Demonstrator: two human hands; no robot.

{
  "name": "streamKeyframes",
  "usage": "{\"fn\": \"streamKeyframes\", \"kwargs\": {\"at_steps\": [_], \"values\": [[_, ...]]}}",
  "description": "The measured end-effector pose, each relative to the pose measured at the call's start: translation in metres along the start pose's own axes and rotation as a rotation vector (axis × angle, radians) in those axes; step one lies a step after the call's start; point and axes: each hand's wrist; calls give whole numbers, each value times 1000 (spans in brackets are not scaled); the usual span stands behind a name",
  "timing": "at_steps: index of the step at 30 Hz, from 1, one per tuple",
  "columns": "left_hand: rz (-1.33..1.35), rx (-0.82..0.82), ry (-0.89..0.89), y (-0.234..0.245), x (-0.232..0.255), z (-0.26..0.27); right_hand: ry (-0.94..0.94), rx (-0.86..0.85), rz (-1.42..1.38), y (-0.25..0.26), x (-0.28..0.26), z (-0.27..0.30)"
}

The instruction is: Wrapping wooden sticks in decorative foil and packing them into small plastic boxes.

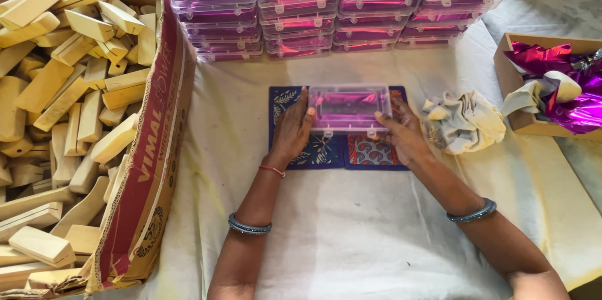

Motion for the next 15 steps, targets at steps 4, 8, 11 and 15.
{"fn": "streamKeyframes", "kwargs": {"at_steps": [4,8,11,15], "values": [[272,137,42,16,16,-3,66,18,-47,6,-33,10],[278,112,157,17,20,-4,252,43,-136,24,-82,2],[40,102,-30,3,8,-1,344,31,-211,37,-138,-21],[-117,52,-121,4,11,0,485,-90,-199,53,-214,-77]]}}
Point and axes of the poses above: each hand's wrist, its own z-axis away from the middle knuckle, its own y-axis out of the back of the hand, x = y × z, and after that the axes turned 14 degrees about -y, right-handed
